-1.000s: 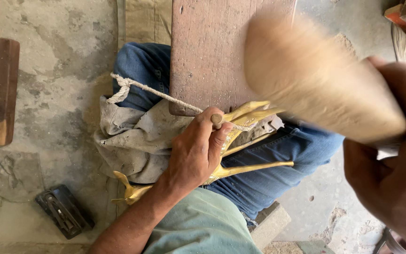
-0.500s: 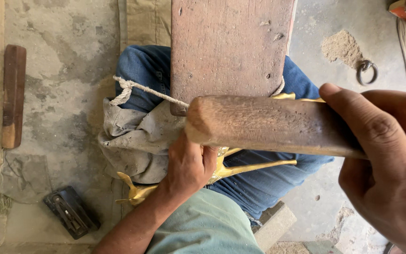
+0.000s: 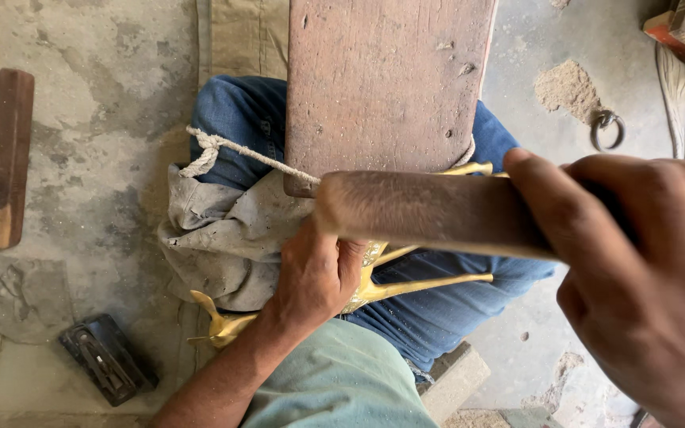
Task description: The person sits on the floor with a brass deer figurine resting on their lap and a wooden board braced against their legs. They hold a small punch against the figurine's engraved surface and strike it with a wooden mallet, repositioning the punch repeatedly to work the decoration across the brass body.
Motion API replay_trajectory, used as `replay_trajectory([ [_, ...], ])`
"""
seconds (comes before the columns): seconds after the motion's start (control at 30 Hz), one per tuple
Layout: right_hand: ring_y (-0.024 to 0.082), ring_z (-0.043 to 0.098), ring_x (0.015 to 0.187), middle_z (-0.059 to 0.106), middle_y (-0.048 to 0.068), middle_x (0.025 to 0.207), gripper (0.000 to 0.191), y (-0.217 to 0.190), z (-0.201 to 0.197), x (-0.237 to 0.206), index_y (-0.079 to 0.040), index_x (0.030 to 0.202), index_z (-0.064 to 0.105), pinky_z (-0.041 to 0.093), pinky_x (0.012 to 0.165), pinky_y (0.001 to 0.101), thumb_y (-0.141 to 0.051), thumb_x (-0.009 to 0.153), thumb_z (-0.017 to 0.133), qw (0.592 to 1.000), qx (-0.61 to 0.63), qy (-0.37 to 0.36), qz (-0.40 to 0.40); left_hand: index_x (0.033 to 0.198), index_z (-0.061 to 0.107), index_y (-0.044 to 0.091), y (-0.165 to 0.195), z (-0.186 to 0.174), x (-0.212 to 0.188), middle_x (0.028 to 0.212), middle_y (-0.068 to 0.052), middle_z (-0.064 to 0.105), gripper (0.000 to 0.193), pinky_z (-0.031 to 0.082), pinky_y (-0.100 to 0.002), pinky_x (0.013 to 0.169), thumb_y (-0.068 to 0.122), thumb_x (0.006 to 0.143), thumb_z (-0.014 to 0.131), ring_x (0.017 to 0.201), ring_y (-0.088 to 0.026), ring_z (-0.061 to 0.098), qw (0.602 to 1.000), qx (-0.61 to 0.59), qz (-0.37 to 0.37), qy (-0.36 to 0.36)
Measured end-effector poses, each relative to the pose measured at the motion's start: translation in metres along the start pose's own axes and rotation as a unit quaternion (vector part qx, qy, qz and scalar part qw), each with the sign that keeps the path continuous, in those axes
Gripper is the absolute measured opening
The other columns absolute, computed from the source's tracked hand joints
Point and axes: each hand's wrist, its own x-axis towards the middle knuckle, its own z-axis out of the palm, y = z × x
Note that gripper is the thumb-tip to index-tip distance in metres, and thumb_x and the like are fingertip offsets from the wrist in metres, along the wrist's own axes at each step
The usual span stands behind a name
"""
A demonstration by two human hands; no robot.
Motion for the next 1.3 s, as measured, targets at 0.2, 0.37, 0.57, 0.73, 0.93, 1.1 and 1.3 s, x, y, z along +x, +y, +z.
replay_trajectory([
  [0.2, 0.027, 0.066, 0.092, 0.065, 0.012, 0.109, 0.069, -0.009, -0.008, 0.004, -0.005, 0.136, 0.061, 0.056, 0.080, 0.0387, 0.006, 0.070, 0.076, 1.000, 0.000, -0.001, 0.003, 0.127, 0.056, -0.002, -0.003, 0.001, -0.004, 0.109, -0.017, 0.068, 0.026, 0.059, -0.044, 0.079, 0.014, 0.109, 0.064, 0.097, -0.034, 0.073, 0.999, 0.003, 0.026, 0.026],
  [0.37, 0.026, 0.068, 0.099, 0.067, 0.011, 0.115, 0.065, -0.012, -0.009, 0.006, -0.007, 0.136, 0.063, 0.056, 0.086, 0.0390, 0.005, 0.074, 0.076, 1.000, -0.017, -0.004, 0.004, 0.131, 0.054, -0.004, -0.006, 0.000, -0.002, 0.121, -0.020, 0.065, 0.035, 0.058, -0.048, 0.094, 0.011, 0.103, 0.067, 0.110, -0.037, 0.069, 0.994, 0.027, 0.094, 0.046],
  [0.57, 0.029, 0.069, 0.102, 0.070, 0.012, 0.115, 0.075, -0.028, -0.020, 0.025, -0.014, 0.140, 0.065, 0.054, 0.097, 0.0420, 0.007, 0.068, 0.072, 0.997, -0.073, 0.002, 0.029, 0.122, 0.062, -0.005, -0.008, -0.002, -0.004, 0.122, -0.022, 0.066, 0.027, 0.050, -0.055, 0.104, 0.002, 0.096, 0.066, 0.116, -0.040, 0.066, 0.991, 0.063, 0.106, 0.048],
  [0.73, 0.032, 0.067, 0.100, 0.071, 0.012, 0.114, 0.074, -0.036, -0.028, 0.035, -0.011, 0.136, 0.067, 0.053, 0.095, 0.0420, 0.005, 0.064, 0.075, 0.999, -0.051, 0.002, 0.020, 0.117, 0.062, -0.005, -0.013, 0.000, -0.005, 0.116, -0.023, 0.066, 0.025, 0.052, -0.052, 0.098, 0.003, 0.094, 0.065, 0.108, -0.042, 0.067, 0.990, 0.062, 0.120, 0.051],
  [0.93, 0.026, 0.069, 0.094, 0.074, 0.008, 0.108, 0.080, -0.020, -0.021, 0.005, -0.011, 0.134, 0.070, 0.057, 0.086, 0.0391, 0.003, 0.055, 0.079, 0.992, -0.115, -0.046, -0.021, 0.128, 0.054, -0.008, -0.008, 0.001, -0.014, 0.114, -0.018, 0.068, 0.041, 0.057, -0.042, 0.086, 0.009, 0.096, 0.072, 0.097, -0.031, 0.072, 0.996, -0.061, 0.011, 0.064],
  [1.1, 0.029, 0.069, 0.089, 0.070, 0.017, 0.102, 0.066, -0.004, -0.012, -0.013, 0.000, 0.133, 0.066, 0.055, 0.078, 0.0412, -0.006, 0.069, 0.086, 0.998, 0.056, 0.009, 0.007, 0.130, 0.055, -0.006, -0.001, 0.005, -0.016, 0.116, -0.017, 0.068, 0.041, 0.058, -0.043, 0.088, 0.011, 0.097, 0.071, 0.102, -0.030, 0.072, 0.990, 0.072, 0.108, 0.061],
  [1.3, 0.026, 0.069, 0.091, 0.070, 0.011, 0.103, 0.057, -0.010, -0.015, 0.000, -0.005, 0.135, 0.066, 0.055, 0.079, 0.0392, 0.000, 0.079, 0.079, 0.994, 0.094, 0.034, 0.052, 0.133, 0.056, -0.004, -0.001, 0.009, -0.010, 0.119, -0.016, 0.068, 0.041, 0.059, -0.044, 0.091, 0.014, 0.099, 0.071, 0.108, -0.029, 0.072, 0.978, 0.121, 0.156, 0.065],
])
